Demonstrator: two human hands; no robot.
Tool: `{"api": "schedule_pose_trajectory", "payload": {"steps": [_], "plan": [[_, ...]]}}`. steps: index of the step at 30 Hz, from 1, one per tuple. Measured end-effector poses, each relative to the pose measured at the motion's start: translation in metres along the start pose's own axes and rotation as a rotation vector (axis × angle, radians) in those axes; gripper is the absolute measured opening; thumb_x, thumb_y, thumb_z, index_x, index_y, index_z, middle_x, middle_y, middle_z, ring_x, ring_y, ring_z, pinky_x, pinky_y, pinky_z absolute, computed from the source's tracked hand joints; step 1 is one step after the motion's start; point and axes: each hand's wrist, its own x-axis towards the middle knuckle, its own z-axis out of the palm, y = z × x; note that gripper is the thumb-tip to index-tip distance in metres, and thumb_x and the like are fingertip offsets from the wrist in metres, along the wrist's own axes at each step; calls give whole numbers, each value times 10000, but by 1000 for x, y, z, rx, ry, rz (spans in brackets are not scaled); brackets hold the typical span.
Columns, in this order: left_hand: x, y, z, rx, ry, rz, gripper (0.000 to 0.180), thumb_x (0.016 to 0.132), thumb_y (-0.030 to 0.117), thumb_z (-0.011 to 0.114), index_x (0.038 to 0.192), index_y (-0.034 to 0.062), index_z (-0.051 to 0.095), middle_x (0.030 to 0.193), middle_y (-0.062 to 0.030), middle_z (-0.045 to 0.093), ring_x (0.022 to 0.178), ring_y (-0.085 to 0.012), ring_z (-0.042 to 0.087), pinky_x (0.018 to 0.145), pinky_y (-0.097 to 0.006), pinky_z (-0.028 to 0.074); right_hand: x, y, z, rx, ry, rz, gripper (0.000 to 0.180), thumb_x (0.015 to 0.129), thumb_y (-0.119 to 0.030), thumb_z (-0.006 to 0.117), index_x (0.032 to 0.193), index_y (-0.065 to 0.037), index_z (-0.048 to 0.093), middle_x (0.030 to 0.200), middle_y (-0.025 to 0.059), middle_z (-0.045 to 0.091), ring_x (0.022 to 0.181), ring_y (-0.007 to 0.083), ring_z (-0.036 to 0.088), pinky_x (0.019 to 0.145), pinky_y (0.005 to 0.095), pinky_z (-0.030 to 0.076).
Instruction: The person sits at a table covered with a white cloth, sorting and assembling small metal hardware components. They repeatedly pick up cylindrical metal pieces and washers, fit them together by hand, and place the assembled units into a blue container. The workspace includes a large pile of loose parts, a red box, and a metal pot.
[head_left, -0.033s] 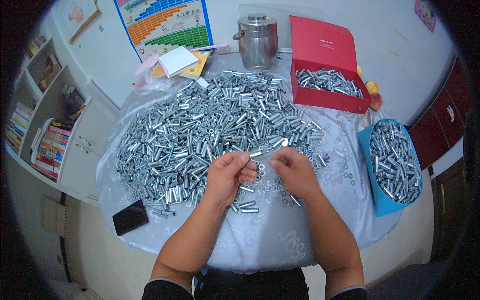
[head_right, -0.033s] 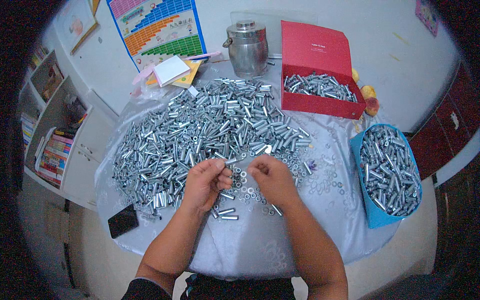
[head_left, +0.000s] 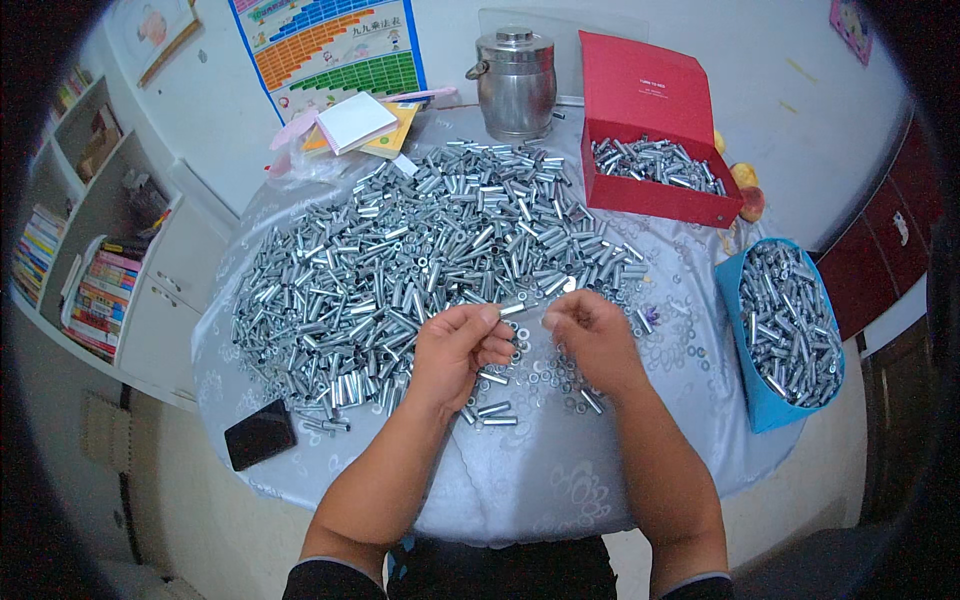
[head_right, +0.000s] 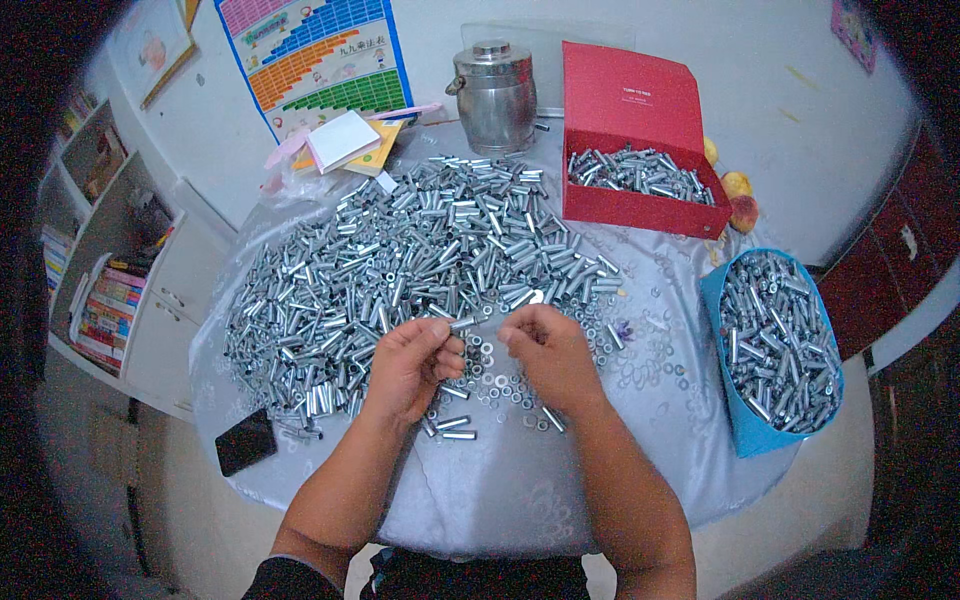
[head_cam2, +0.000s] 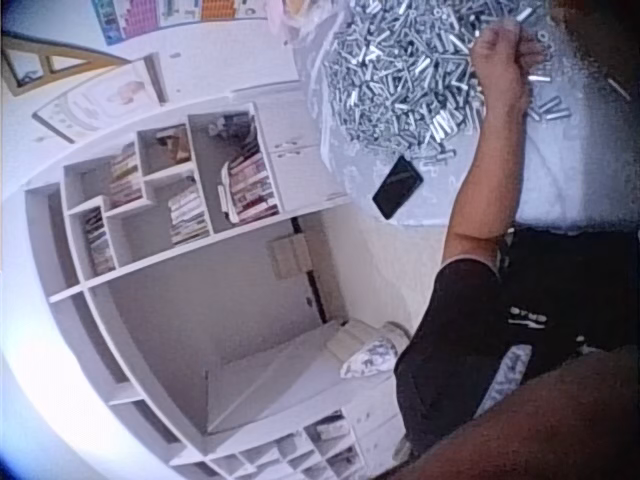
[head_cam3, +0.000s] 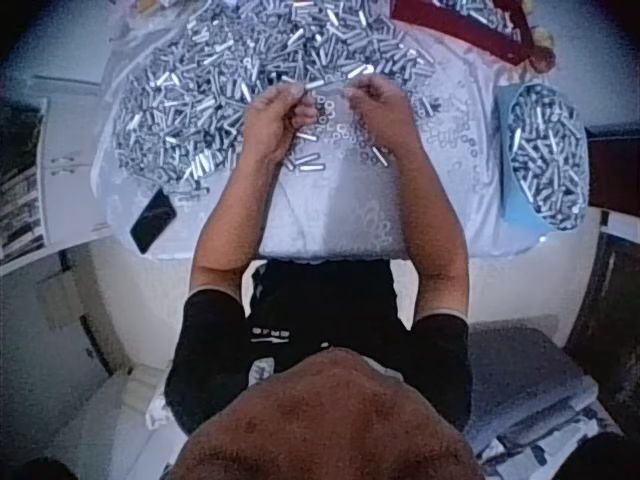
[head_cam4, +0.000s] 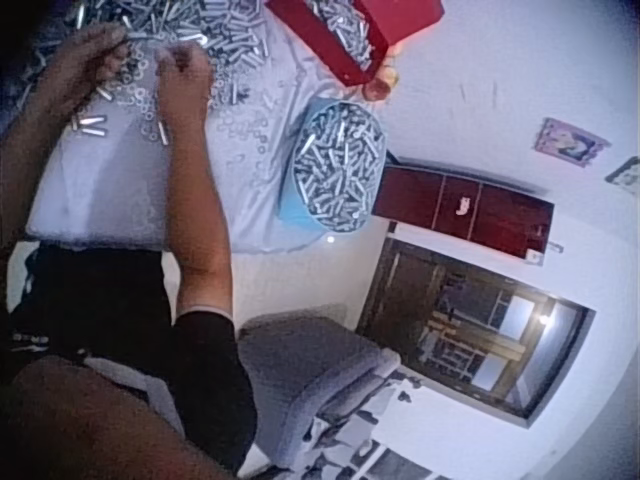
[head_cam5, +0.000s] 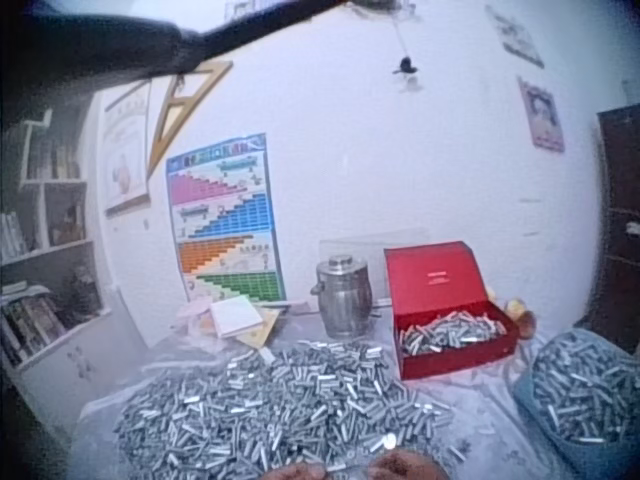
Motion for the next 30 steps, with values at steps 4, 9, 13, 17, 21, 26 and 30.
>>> {"api": "schedule_pose_trajectory", "payload": {"steps": [4, 9, 13, 17, 21, 26, 30], "plan": [[-2, -1, 2, 23, -31, -27, 171, 915, 149, 604, 969, -11, 631, 799, -112, 682, 617, -165, 661, 557, -267, 560, -3, -10, 0, 347, -13, 53, 94, 885, -93, 618, 927, -10, 605, 795, 33, 625, 661, 84, 553, 610, 232, 468], [-2, -2, 1, 18, -63, -26, 186, 914, 148, 605, 982, -23, 633, 799, -110, 684, 617, -166, 665, 552, -262, 559, -4, -9, 3, 331, -18, 70, 88, 895, -94, 604, 935, -15, 605, 806, 42, 634, 666, 96, 556, 618, 237, 470], [-2, -1, 1, -1, -87, -45, 192, 910, 139, 614, 976, -39, 642, 812, -132, 683, 642, -174, 672, 567, -261, 568, -6, -13, 5, 348, -9, 106, 92, 902, -102, 596, 938, -18, 606, 809, 44, 633, 669, 94, 551, 618, 237, 468], [-1, -2, 0, -11, -89, -49, 194, 913, 138, 610, 978, -43, 636, 809, -133, 682, 638, -175, 673, 563, -262, 569, -6, -11, 8, 289, 39, 69, 131, 907, -108, 590, 955, 10, 618, 794, 42, 639, 642, 94, 553, 589, 239, 469], [-1, -2, -1, -41, -101, -67, 192, 915, 132, 606, 984, -46, 629, 804, -132, 683, 637, -177, 675, 562, -264, 572, -8, -12, 11, 340, 50, 62, 146, 913, -119, 587, 967, 12, 623, 792, 43, 639, 626, 92, 546, 583, 235, 464], [0, -4, -4, -85, -139, -91, 184, 916, 133, 604, 980, -38, 629, 795, -123, 684, 631, -178, 678, 552, -261, 571, -7, -10, 9, 395, 23, 58, 154, 915, -125, 589, 979, 10, 624, 779, 36, 629, 605, 84, 533, 571, 229, 454], [1, -4, -5, -99, -146, -111, 180, 916, 138, 605, 976, -30, 632, 791, -116, 685, 630, -175, 679, 546, -259, 571, -8, -10, 9, 342, 50, 42, 153, 913, -130, 593, 971, 8, 625, 766, 28, 616, 597, 81, 529, 551, 228, 446]]}}
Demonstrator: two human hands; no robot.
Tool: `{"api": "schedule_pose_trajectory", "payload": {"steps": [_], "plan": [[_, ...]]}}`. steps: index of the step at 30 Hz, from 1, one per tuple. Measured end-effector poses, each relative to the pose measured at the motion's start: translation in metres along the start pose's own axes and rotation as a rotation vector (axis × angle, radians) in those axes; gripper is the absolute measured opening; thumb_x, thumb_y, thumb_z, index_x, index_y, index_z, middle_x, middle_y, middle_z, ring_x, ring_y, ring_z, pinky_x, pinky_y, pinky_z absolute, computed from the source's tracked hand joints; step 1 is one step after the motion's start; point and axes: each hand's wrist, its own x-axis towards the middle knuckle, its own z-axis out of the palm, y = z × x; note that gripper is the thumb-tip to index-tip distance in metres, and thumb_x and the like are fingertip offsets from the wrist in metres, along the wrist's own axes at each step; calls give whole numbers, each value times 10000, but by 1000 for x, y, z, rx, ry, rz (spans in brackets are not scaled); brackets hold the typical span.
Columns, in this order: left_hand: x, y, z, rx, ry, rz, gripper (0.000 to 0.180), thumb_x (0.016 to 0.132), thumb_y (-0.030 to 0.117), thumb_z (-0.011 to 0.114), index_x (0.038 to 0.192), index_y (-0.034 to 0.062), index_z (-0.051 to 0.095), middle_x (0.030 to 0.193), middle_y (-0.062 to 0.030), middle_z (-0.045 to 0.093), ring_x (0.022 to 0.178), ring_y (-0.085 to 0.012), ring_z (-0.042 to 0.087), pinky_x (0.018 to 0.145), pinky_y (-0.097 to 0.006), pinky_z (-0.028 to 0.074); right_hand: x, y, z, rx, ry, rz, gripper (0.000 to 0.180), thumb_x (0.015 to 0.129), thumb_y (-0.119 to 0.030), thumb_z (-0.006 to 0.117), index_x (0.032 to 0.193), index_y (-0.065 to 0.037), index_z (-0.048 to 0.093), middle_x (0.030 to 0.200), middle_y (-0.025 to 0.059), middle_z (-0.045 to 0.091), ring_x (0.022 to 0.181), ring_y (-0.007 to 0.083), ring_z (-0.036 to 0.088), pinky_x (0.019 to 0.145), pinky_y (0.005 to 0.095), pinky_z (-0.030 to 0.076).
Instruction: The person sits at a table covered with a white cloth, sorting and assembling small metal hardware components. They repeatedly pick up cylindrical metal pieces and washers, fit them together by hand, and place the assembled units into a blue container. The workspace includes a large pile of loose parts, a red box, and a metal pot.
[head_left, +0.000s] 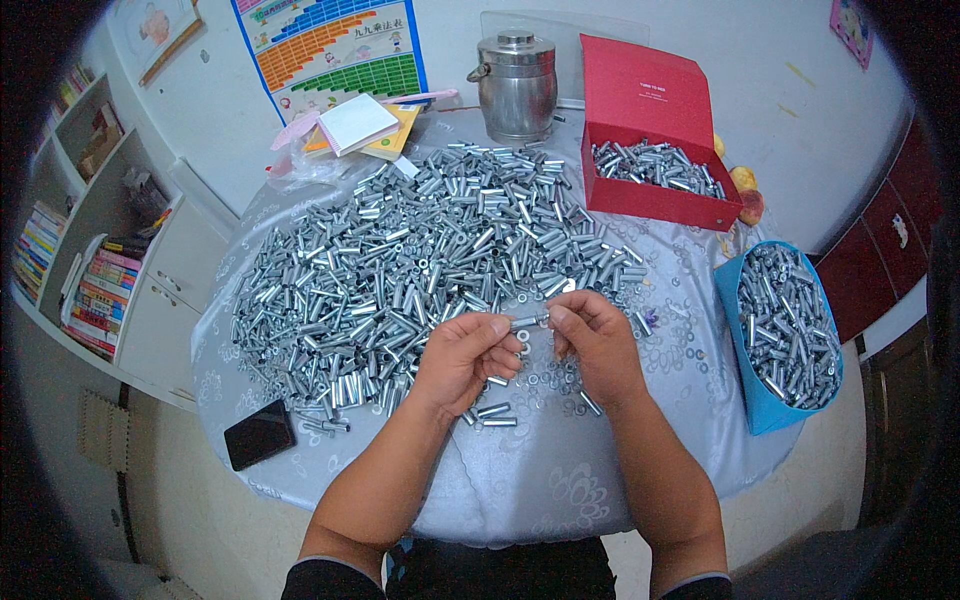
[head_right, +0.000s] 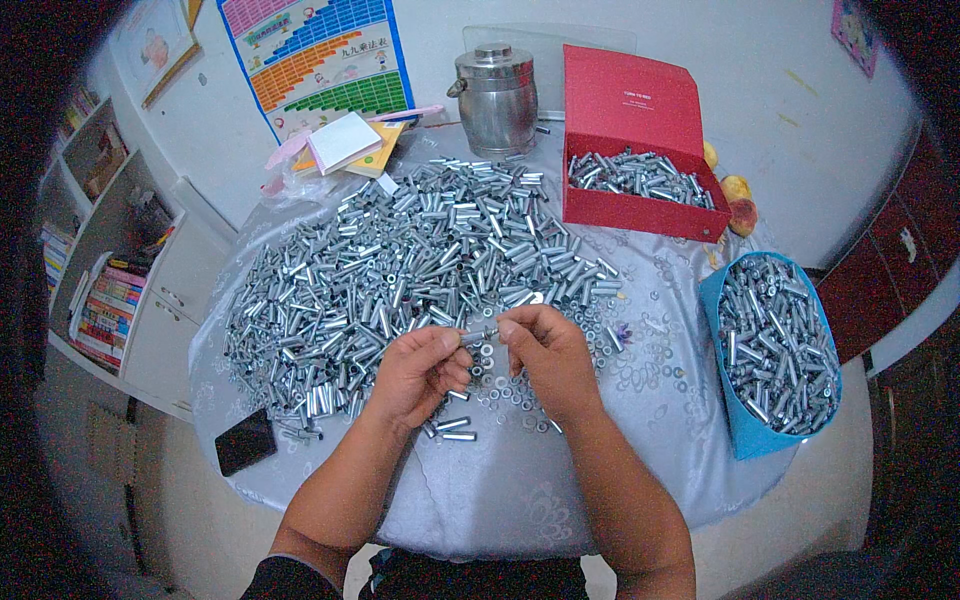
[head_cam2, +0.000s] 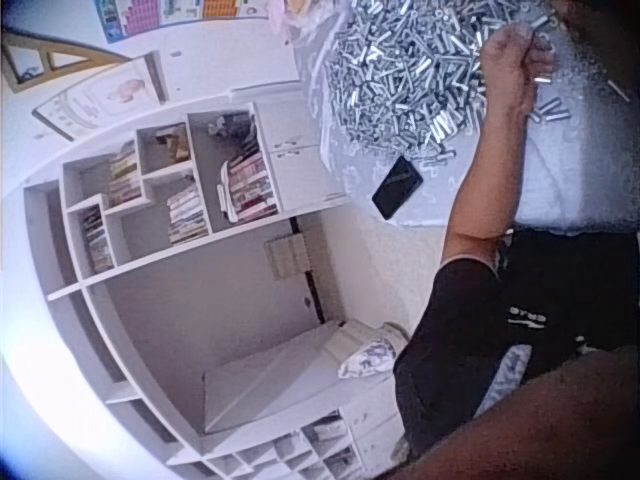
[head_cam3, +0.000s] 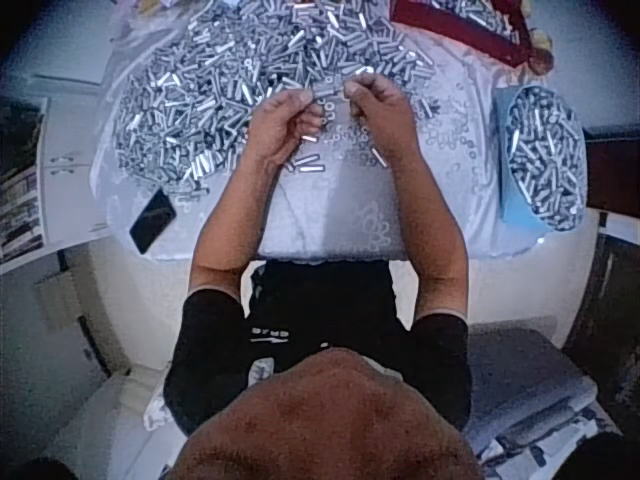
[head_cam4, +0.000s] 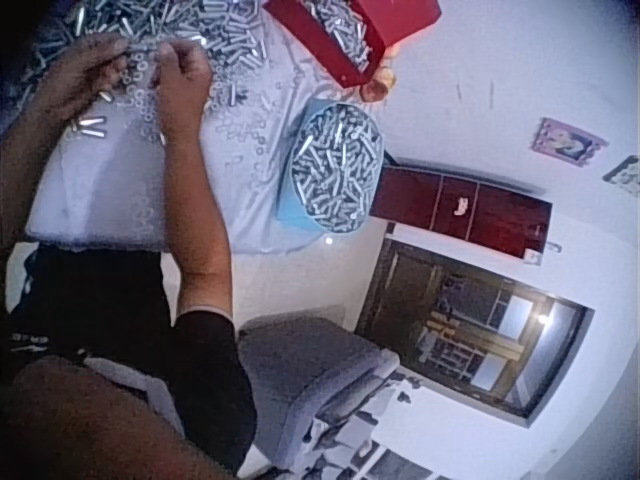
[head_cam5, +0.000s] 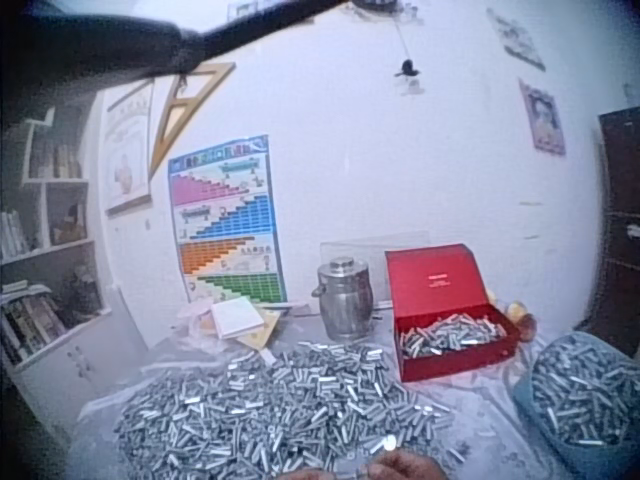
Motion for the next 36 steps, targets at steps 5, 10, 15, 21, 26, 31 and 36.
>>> {"api": "schedule_pose_trajectory", "payload": {"steps": [5, 10, 15, 21, 26, 31, 36], "plan": [[-1, -1, 0, -14, -11, 8, 183, 917, 143, 605, 975, -28, 632, 795, -116, 685, 634, -171, 680, 549, -255, 571, -1, -1, 2, 25, 11, -16, 148, 907, -132, 605, 951, 6, 634, 750, 20, 608, 591, 77, 529, 535, 227, 438], [0, -2, -1, 9, 9, 12, 187, 918, 144, 604, 978, -30, 631, 807, -123, 684, 638, -174, 679, 549, -249, 567, -3, -8, 4, -151, 8, -25, 127, 884, -111, 620, 946, -5, 650, 741, 23, 605, 605, 82, 530, 553, 219, 438], [-1, 0, 2, 48, 25, 6, 190, 919, 144, 603, 972, -36, 630, 811, -130, 685, 635, -175, 677, 549, -256, 564, -4, -7, 3, -272, 23, -111, 133, 854, -98, 653, 955, -14, 673, 761, 19, 623, 642, 89, 553, 596, 227, 449], [-2, 2, 3, 29, 68, 45, 158, 924, 162, 593, 924, 8, 632, 780, -96, 686, 600, -161, 657, 539, -265, 554, 1, -15, -32, -884, -209, -171, 192, 777, -169, 695, 945, -76, 694, 844, 123, 645, 774, 269, 623, 704, 358, 499], [-1, 3, 4, 25, 81, 45, 156, 924, 164, 595, 908, 13, 629, 786, -95, 686, 606, -163, 660, 542, -266, 555, -4, -7, -25, -1191, -385, -198, 176, 762, -158, 695, 909, -62, 689, 860, 103, 619, 852, 285, 605, 763, 384, 484], [-1, 2, 0, 31, 81, 44, 180, 921, 157, 599, 954, -19, 619, 807, -123, 684, 635, -172, 673, 565, -264, 570, -10, -16, -12, -1224, -343, -63, 155, 782, -140, 684, 902, -47, 652, 873, 103, 609, 864, 293, 601, 773, 383, 477], [-1, 1, 3, 61, 86, 44, 184, 916, 158, 602, 967, -18, 623, 804, -120, 684, 625, -173, 668, 554, -265, 565, -7, -13, -14, -1001, -146, -164, 154, 805, -80, 671, 936, -27, 611, 834, 92, 614, 759, 223, 603, 698, 331, 484]]}}
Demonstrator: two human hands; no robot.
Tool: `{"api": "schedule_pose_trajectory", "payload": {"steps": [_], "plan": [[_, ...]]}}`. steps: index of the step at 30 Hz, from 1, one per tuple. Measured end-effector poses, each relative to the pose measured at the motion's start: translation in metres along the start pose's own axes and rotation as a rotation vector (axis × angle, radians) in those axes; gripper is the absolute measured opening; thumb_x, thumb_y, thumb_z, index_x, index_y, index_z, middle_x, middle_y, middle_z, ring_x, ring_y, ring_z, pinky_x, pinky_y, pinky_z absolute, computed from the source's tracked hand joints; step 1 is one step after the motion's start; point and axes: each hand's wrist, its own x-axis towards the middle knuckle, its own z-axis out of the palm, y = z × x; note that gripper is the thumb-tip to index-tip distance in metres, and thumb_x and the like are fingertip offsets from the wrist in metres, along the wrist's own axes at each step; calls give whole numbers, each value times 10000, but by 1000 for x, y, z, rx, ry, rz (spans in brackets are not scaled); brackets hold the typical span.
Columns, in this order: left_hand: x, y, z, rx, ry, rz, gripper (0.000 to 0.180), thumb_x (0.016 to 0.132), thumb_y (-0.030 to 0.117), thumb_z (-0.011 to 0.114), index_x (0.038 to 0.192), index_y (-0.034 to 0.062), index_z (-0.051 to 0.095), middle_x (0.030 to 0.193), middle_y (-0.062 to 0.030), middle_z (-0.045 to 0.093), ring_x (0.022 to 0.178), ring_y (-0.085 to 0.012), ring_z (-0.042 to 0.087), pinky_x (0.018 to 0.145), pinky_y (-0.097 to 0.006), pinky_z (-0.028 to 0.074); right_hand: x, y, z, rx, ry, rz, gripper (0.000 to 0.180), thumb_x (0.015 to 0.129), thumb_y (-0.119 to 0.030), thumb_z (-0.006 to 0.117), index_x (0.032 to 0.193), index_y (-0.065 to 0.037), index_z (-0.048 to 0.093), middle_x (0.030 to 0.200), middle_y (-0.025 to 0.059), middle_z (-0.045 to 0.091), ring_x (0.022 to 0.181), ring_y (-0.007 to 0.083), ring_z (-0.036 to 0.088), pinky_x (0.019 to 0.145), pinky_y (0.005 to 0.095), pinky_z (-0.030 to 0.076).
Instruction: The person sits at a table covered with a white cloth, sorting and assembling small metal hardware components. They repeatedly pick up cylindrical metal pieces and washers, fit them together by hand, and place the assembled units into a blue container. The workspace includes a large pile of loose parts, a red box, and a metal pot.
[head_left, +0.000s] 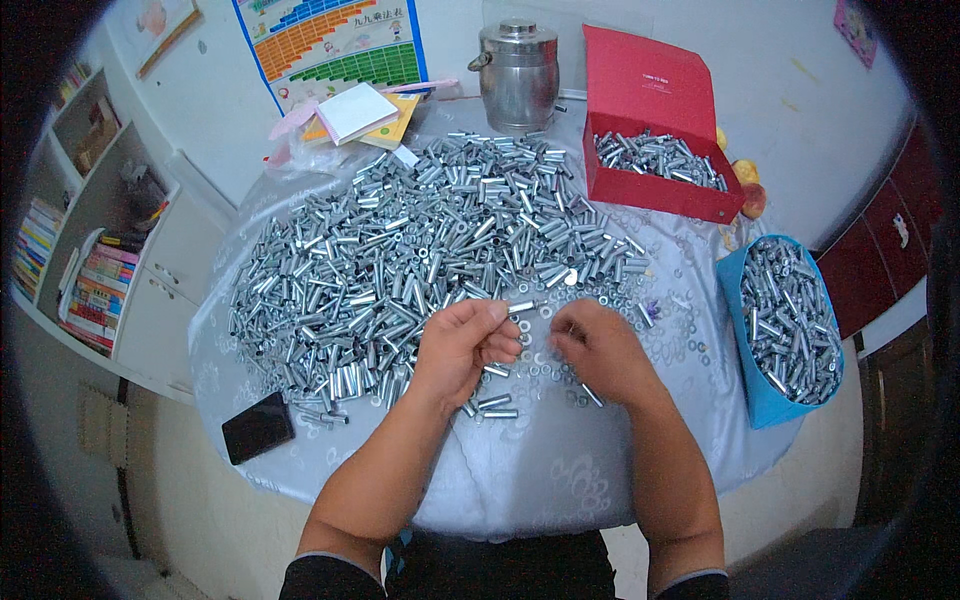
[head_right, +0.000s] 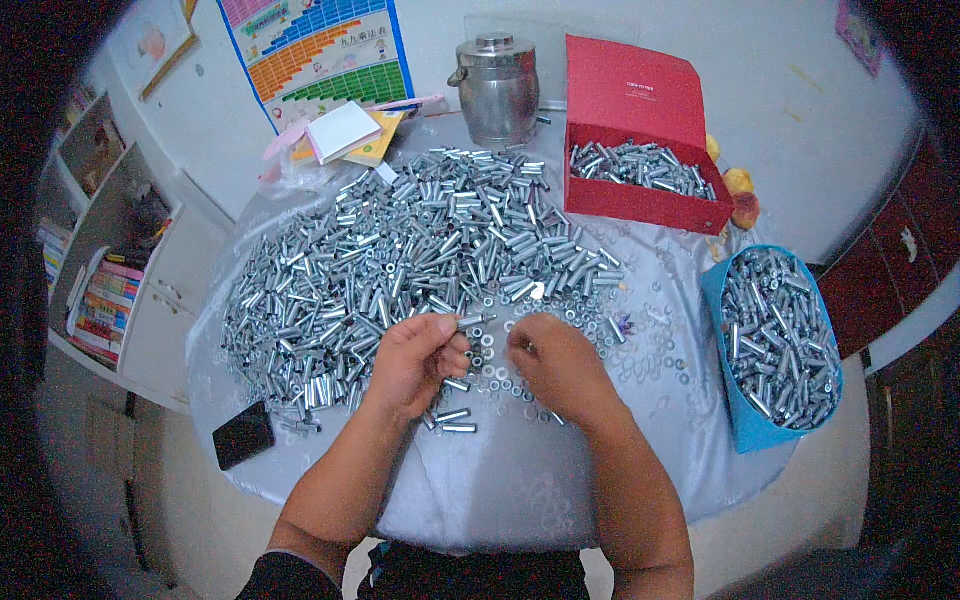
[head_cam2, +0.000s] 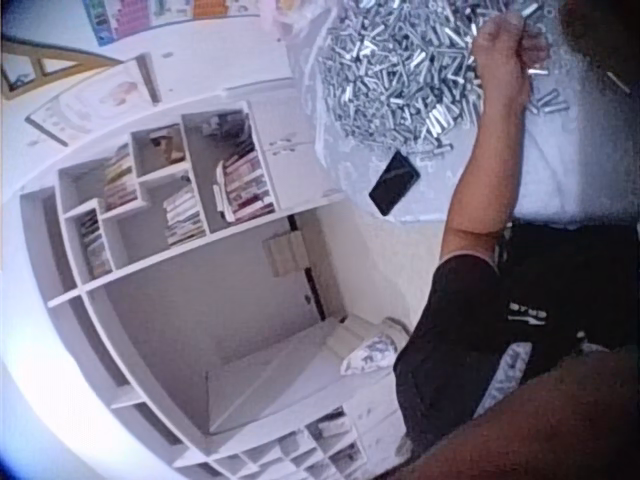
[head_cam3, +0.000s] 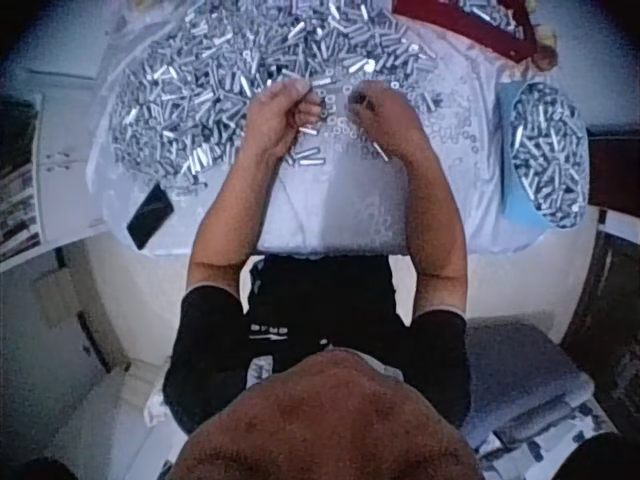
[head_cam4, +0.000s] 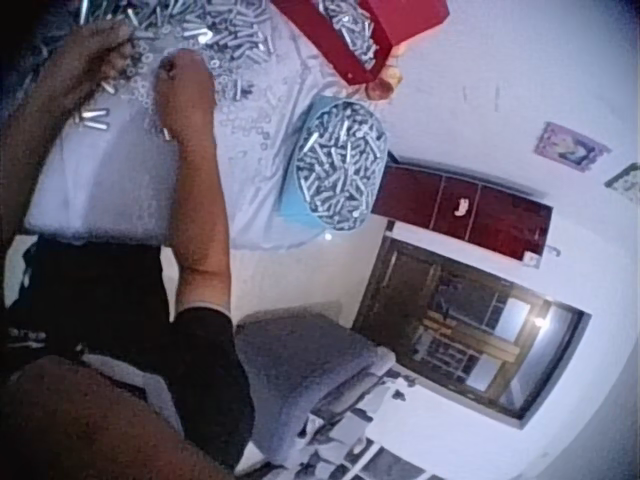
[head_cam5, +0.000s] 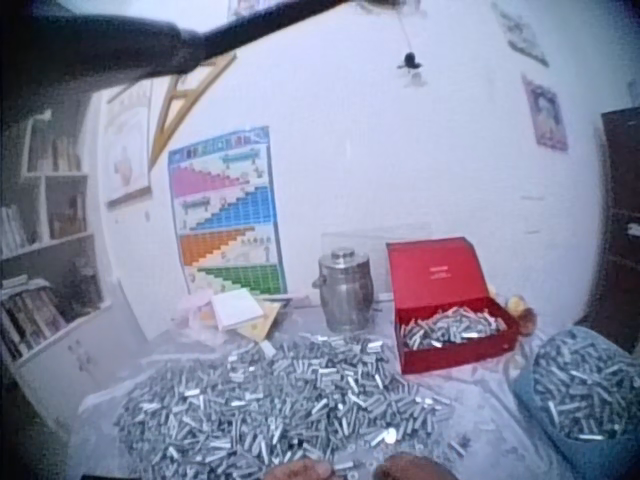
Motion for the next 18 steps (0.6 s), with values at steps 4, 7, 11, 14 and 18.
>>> {"api": "schedule_pose_trajectory", "payload": {"steps": [4, 7, 11, 14, 18], "plan": [[0, 0, 1, 32, 3, -3, 182, 917, 162, 602, 965, -11, 628, 796, -112, 684, 616, -171, 666, 547, -263, 560, 5, 0, 3, 410, 218, 162, 118, 848, -51, 649, 942, -4, 594, 824, 63, 630, 683, 124, 582, 643, 262, 479], [1, -3, 2, 29, -6, 4, 182, 917, 165, 603, 961, -9, 630, 793, -108, 684, 614, -167, 668, 546, -260, 559, 6, 5, 13, 666, 268, 119, 120, 839, -58, 668, 933, -11, 610, 826, 56, 652, 729, 110, 616, 672, 256, 500], [-1, -1, 2, 16, -21, 12, 182, 916, 169, 608, 960, -7, 631, 793, -105, 684, 617, -162, 668, 544, -258, 557, 4, -2, 13, 672, 266, 111, 153, 818, -59, 696, 951, -17, 632, 847, 54, 668, 765, 109, 632, 690, 255, 509], [-1, -2, 2, 12, -23, 15, 180, 915, 167, 610, 958, -6, 632, 792, -104, 684, 617, -160, 668, 541, -255, 555, 4, 7, 17, 599, 260, -14, 143, 816, -54, 699, 943, -16, 647, 864, 60, 671, 769, 113, 633, 690, 251, 510], [-1, -2, 3, 14, -17, 19, 172, 915, 159, 609, 957, -6, 634, 786, -102, 683, 615, -158, 665, 538, -254, 554, 4, 2, 20, 705, 348, 2, 106, 801, -31, 705, 890, -10, 650, 905, 75, 670, 777, 118, 634, 695, 255, 513]]}}
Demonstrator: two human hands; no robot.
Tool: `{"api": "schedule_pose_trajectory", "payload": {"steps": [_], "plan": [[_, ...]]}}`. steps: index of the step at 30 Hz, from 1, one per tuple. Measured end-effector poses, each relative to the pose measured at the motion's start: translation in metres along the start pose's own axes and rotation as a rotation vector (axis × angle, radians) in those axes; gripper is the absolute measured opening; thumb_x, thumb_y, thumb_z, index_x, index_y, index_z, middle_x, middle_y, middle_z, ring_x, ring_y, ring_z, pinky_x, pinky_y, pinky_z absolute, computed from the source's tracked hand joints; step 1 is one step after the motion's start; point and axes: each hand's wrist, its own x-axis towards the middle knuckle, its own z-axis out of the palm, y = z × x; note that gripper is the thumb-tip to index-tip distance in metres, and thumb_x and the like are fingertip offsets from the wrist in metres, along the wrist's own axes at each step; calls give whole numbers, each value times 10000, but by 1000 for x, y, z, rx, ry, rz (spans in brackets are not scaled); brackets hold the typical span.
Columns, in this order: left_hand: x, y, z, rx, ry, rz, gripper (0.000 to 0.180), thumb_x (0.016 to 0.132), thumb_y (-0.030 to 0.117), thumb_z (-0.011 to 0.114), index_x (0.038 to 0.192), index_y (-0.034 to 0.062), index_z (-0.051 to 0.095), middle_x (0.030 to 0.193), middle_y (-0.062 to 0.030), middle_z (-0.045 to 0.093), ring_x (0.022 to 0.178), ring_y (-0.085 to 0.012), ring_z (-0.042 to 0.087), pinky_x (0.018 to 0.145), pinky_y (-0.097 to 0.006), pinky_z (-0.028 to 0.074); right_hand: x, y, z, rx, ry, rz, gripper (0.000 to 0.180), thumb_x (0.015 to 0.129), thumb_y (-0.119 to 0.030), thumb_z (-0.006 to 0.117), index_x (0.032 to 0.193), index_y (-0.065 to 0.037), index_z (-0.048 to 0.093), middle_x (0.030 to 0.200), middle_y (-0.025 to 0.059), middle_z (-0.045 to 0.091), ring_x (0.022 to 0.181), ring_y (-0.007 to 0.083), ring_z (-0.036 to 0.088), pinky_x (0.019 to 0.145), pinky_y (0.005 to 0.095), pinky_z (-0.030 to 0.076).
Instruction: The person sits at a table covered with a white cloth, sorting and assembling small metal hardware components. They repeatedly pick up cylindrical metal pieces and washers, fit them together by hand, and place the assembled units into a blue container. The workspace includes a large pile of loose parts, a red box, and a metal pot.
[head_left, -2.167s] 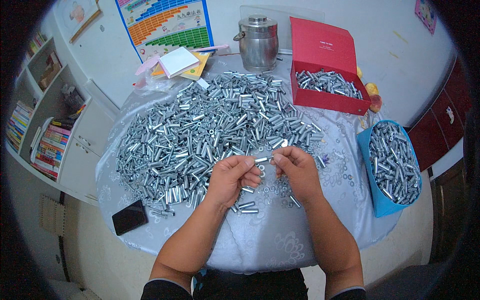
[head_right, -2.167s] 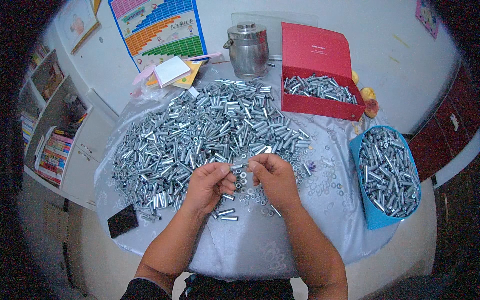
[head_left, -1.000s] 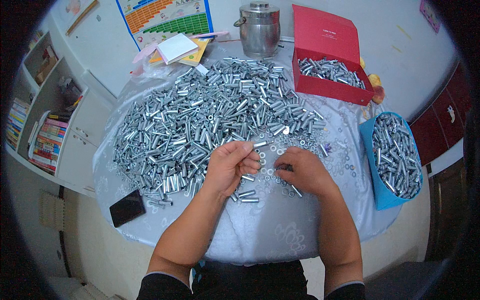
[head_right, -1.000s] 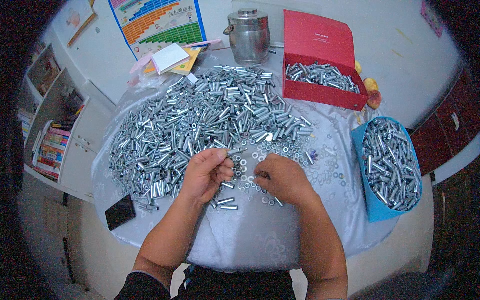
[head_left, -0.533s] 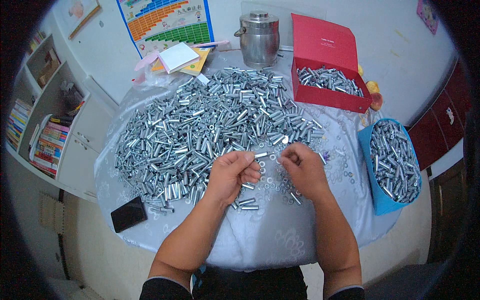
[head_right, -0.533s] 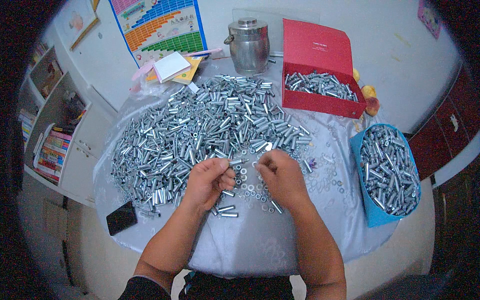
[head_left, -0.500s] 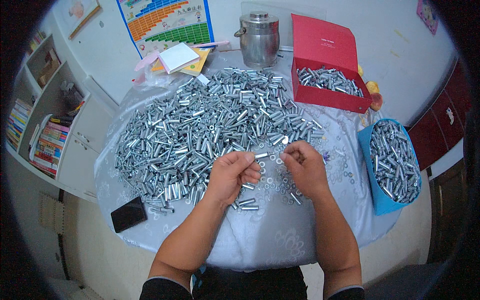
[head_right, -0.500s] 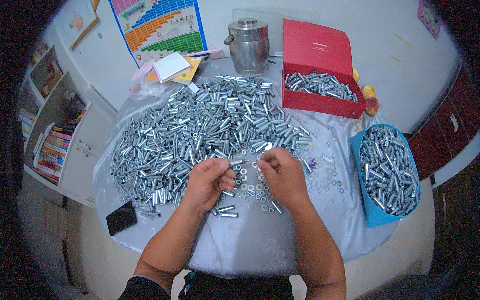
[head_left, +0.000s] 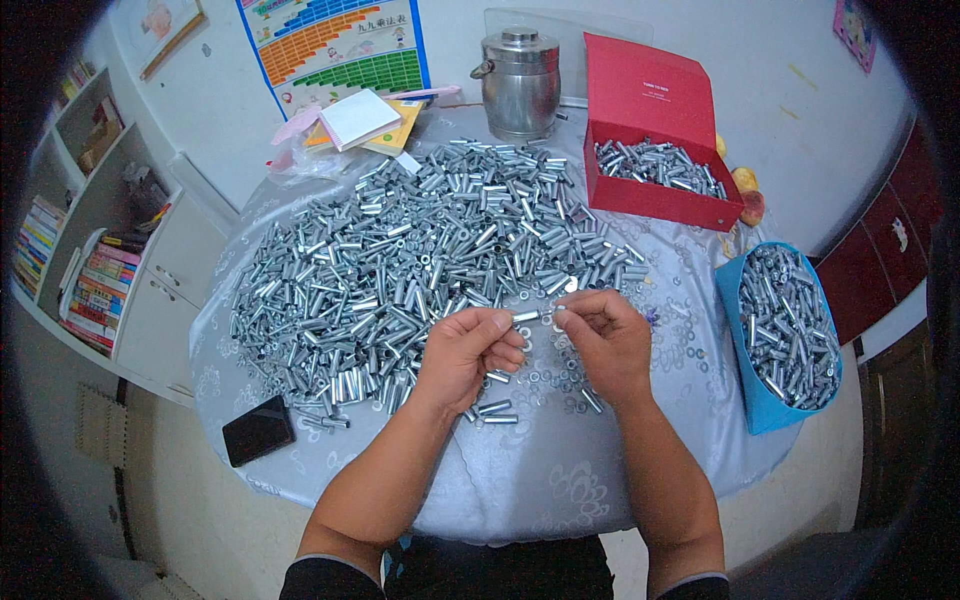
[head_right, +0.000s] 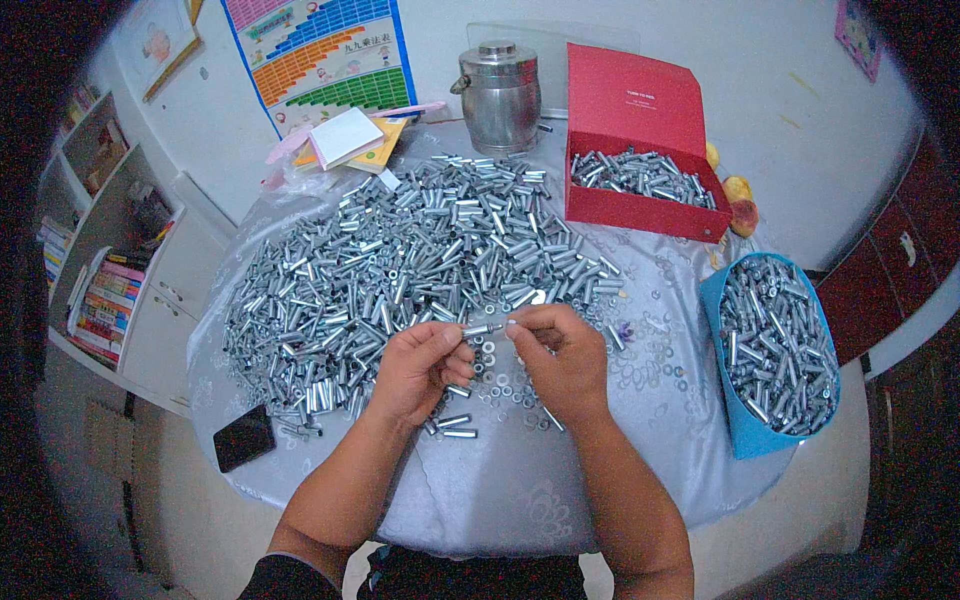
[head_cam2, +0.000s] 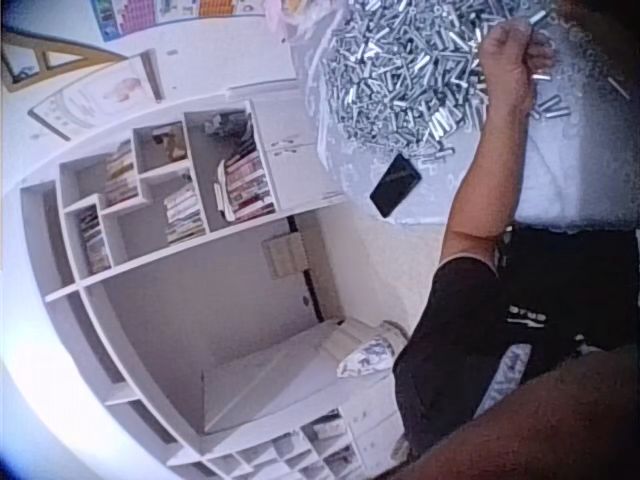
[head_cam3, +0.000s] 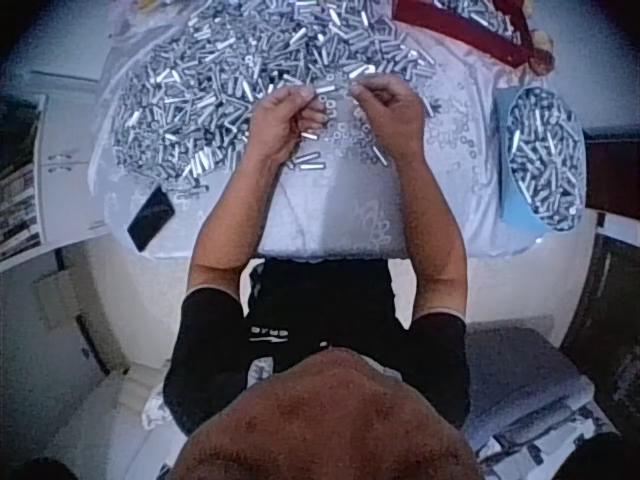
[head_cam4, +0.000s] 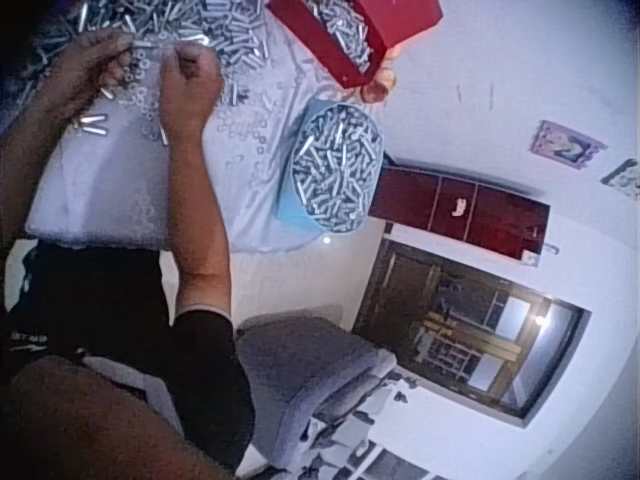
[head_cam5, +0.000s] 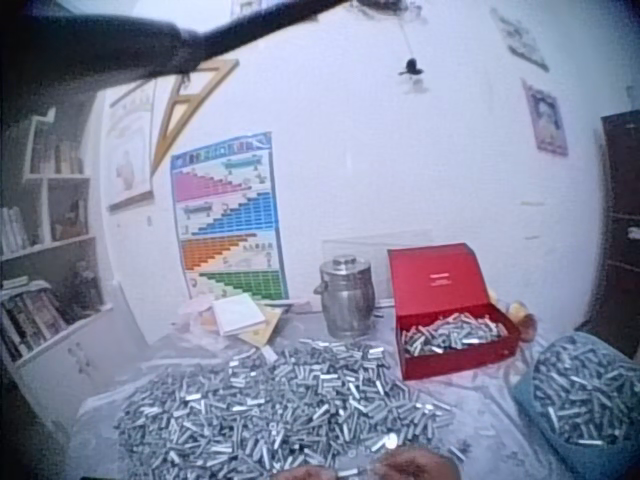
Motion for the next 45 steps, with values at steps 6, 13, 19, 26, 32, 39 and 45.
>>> {"api": "schedule_pose_trajectory", "payload": {"steps": [6, 13, 19, 26, 32, 39, 45], "plan": [[0, -1, 1, 11, -4, 0, 169, 914, 155, 610, 961, -3, 642, 779, -93, 683, 613, -155, 660, 543, -256, 552, -1, -5, 1, -10, -39, -40, 82, 786, 2, 703, 843, -11, 646, 965, 87, 666, 825, 136, 638, 735, 260, 519], [-1, 0, -1, -13, -34, 4, 176, 913, 129, 612, 970, -36, 634, 800, -135, 679, 634, -182, 673, 562, -266, 574, -2, -11, 1, -50, -78, -47, 175, 770, 15, 714, 922, -13, 634, 948, 73, 645, 869, 149, 641, 780, 279, 528], [-1, 1, 1, -5, -38, -6, 172, 911, 124, 613, 972, -35, 634, 796, -135, 678, 632, -185, 673, 563, -267, 573, -1, -7, -2, 24, -105, 33, 227, 769, 2, 725, 970, -17, 620, 952, 70, 630, 871, 135, 635, 770, 273, 523], [-2, 1, -1, 31, -79, 6, 171, 907, 119, 613, 981, -34, 635, 797, -132, 681, 629, -183, 672, 555, -266, 566, -1, -12, -3, 38, -150, 155, 114, 861, -105, 674, 843, -10, 615, 734, 37, 605, 629, 96, 577, 577, 238, 470], [-2, 1, 1, 74, -62, -2, 171, 905, 113, 609, 995, -31, 638, 790, -124, 682, 612, -185, 668, 549, -278, 567, -2, -9, -1, 36, -63, 266, 219, 924, -201, 594, 807, -16, 608, 647, 26, 558, 536, 97, 514, 509, 262, 422], [-3, 1, 2, 93, -52, -11, 181, 908, 128, 611, 993, -30, 637, 794, -128, 682, 627, -184, 672, 553, -269, 561, 1, -6, -6, -208, -218, 195, 250, 927, -226, 585, 804, -10, 611, 666, 29, 557, 626, 86, 526, 562, 267, 424], [-2, 1, 3, 72, -50, 4, 188, 911, 140, 608, 995, -26, 635, 791, -116, 680, 624, -180, 666, 554, -273, 559, -2, -10, 5, -41, -178, 134, 253, 972, -194, 503, 786, -32, 559, 638, 1, 519, 552, 82, 490, 489, 241, 391]]}}
